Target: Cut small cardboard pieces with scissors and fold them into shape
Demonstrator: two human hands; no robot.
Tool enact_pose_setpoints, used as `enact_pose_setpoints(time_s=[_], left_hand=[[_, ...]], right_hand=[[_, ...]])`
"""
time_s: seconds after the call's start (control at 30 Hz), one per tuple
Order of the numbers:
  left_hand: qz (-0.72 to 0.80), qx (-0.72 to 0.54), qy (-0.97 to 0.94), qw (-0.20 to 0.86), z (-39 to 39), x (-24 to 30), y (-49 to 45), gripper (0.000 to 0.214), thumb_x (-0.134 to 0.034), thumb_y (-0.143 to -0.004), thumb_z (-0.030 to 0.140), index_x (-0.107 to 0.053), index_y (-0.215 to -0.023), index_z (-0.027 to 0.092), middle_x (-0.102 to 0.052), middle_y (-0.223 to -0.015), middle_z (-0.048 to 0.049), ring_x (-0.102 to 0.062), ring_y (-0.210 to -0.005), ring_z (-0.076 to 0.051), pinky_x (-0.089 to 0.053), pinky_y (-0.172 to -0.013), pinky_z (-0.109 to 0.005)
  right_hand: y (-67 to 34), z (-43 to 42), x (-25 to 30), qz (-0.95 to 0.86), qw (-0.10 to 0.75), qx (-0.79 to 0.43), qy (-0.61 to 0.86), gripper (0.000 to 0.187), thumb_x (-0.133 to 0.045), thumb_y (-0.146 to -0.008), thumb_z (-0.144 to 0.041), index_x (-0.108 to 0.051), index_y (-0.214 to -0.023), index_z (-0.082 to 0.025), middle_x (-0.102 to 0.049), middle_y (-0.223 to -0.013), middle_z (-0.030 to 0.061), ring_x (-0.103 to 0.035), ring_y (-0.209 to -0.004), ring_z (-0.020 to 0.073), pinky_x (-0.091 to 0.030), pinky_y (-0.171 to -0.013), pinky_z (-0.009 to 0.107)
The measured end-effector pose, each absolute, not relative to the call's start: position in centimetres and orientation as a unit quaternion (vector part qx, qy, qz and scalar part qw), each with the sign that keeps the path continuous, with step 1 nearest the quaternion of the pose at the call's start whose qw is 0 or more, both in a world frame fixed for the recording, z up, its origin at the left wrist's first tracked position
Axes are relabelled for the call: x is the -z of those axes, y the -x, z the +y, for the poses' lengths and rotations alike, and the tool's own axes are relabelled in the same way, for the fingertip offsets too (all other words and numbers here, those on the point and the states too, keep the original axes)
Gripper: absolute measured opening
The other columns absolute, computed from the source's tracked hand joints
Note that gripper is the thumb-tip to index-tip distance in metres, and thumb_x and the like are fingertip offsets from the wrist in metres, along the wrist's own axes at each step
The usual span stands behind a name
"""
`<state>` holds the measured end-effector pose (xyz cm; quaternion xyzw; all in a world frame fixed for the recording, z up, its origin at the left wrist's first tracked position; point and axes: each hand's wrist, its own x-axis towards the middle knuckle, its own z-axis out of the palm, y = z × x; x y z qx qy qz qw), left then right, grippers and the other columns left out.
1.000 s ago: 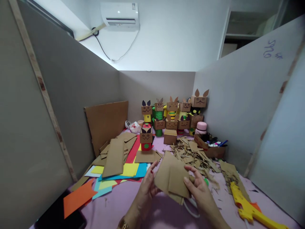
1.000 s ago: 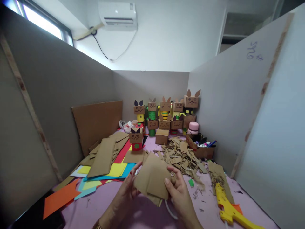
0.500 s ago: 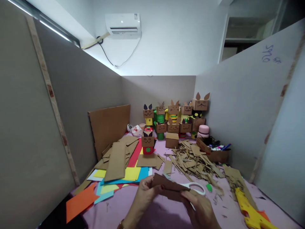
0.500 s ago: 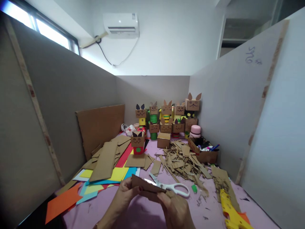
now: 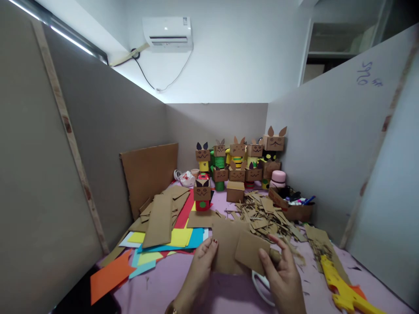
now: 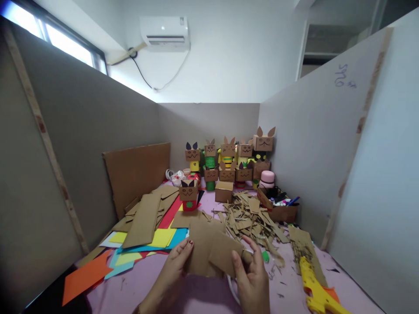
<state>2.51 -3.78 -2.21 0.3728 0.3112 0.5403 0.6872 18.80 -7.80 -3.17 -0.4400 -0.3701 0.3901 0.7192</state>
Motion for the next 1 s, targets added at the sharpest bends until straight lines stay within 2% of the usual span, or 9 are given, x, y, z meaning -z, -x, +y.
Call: enact_pose_setpoints(time_s=[0.07,0.17,0.27,0.4,0.5,0.57,0.73,0.83,1.0], left_hand=[[0.324,-0.563,-0.329,0.685,-3.8,2.4,-2.7,0.039,-0.063,-0.073,0.026,-0.058,-0.110,0.017,-0.070,-0.099,-0.0084,-0.064,-0.090,-0.020,-0.048,-0.079,-0.030],[0.333,-0.563,-0.287,0.700,-3.8,2.4,-2.7,0.060,-0.059,-0.072,0.012,-0.039,-0.128,0.022,-0.067,-0.107,-0.0071,-0.064,-0.089,-0.016,-0.049,-0.077,-0.026],[0.325,-0.527,-0.281,0.733,-3.9,2.1,-2.5,0.074,-0.053,-0.069,0.003,-0.027,-0.135,0.026,-0.067,-0.105,-0.0068,-0.067,-0.076,-0.015,-0.051,-0.066,-0.025],[0.294,-0.487,-0.277,0.774,-4.1,1.8,-2.3,0.053,-0.054,-0.073,0.007,-0.046,-0.124,0.016,-0.067,-0.101,-0.0093,-0.066,-0.077,-0.016,-0.052,-0.064,-0.024],[0.270,-0.473,-0.288,0.788,-4.6,1.4,-1.9,0.036,-0.059,-0.076,0.020,-0.058,-0.111,0.013,-0.066,-0.103,-0.0102,-0.065,-0.079,-0.016,-0.051,-0.064,-0.022],[0.238,-0.458,-0.316,0.796,-5.0,1.1,-1.6,0.039,-0.065,-0.072,0.027,-0.060,-0.109,0.015,-0.065,-0.105,-0.0099,-0.065,-0.079,-0.016,-0.050,-0.067,-0.022],[0.216,-0.461,-0.402,0.761,-5.5,0.9,-1.6,0.059,-0.080,-0.053,0.022,-0.061,-0.108,0.018,-0.061,-0.114,-0.0087,-0.054,-0.106,-0.020,-0.041,-0.087,-0.023],[0.284,-0.462,-0.440,0.716,-5.0,1.5,-2.3,0.057,-0.079,-0.054,0.032,-0.062,-0.106,0.017,-0.065,-0.106,-0.0096,-0.060,-0.093,-0.019,-0.044,-0.075,-0.024],[0.364,-0.472,-0.465,0.654,-3.9,2.6,-2.7,0.055,-0.072,-0.051,0.053,-0.065,-0.088,0.013,-0.071,-0.076,-0.0088,-0.064,-0.070,-0.019,-0.041,-0.056,-0.022]], right_hand=[[-19.1,-7.6,2.4,-0.354,0.721,-0.409,0.434,0.060,-0.074,-0.061,-0.042,-0.045,-0.110,-0.023,-0.071,-0.075,0.0016,-0.065,-0.065,0.0173,-0.052,-0.054,0.022],[-19.3,-7.3,1.9,-0.352,0.710,-0.417,0.445,0.058,-0.075,-0.059,-0.044,-0.047,-0.105,-0.021,-0.063,-0.055,-0.0050,-0.049,-0.036,0.0079,-0.036,-0.031,0.014],[-19.4,-7.0,2.2,-0.332,0.708,-0.436,0.446,0.056,-0.076,-0.055,-0.044,-0.051,-0.099,-0.020,-0.053,-0.042,-0.0103,-0.037,-0.027,0.0042,-0.029,-0.027,0.012],[-19.7,-6.5,2.9,-0.305,0.693,-0.480,0.443,0.057,-0.078,-0.053,-0.043,-0.053,-0.099,-0.020,-0.057,-0.046,-0.0089,-0.038,-0.028,0.0029,-0.027,-0.026,0.010],[-19.8,-6.4,3.1,-0.296,0.686,-0.510,0.426,0.055,-0.078,-0.056,-0.040,-0.053,-0.101,-0.020,-0.060,-0.050,-0.0081,-0.040,-0.030,0.0025,-0.027,-0.027,0.008],[-19.9,-6.4,3.0,-0.283,0.688,-0.527,0.411,0.050,-0.078,-0.056,-0.037,-0.056,-0.098,-0.020,-0.063,-0.055,-0.0068,-0.044,-0.033,0.0030,-0.029,-0.028,0.009],[-20.5,-6.3,3.1,-0.252,0.685,-0.546,0.412,0.041,-0.080,-0.053,-0.030,-0.063,-0.088,-0.020,-0.070,-0.069,-0.0032,-0.055,-0.041,0.0084,-0.031,-0.027,0.012],[-20.6,-6.2,3.2,-0.237,0.680,-0.559,0.410,0.036,-0.080,-0.052,-0.029,-0.065,-0.083,-0.020,-0.069,-0.067,-0.0041,-0.051,-0.037,0.0063,-0.029,-0.026,0.011],[-20.1,-6.2,3.2,-0.207,0.665,-0.602,0.390,0.037,-0.084,-0.047,-0.025,-0.065,-0.078,-0.017,-0.065,-0.056,-0.0070,-0.044,-0.033,0.0006,-0.028,-0.026,0.006]])
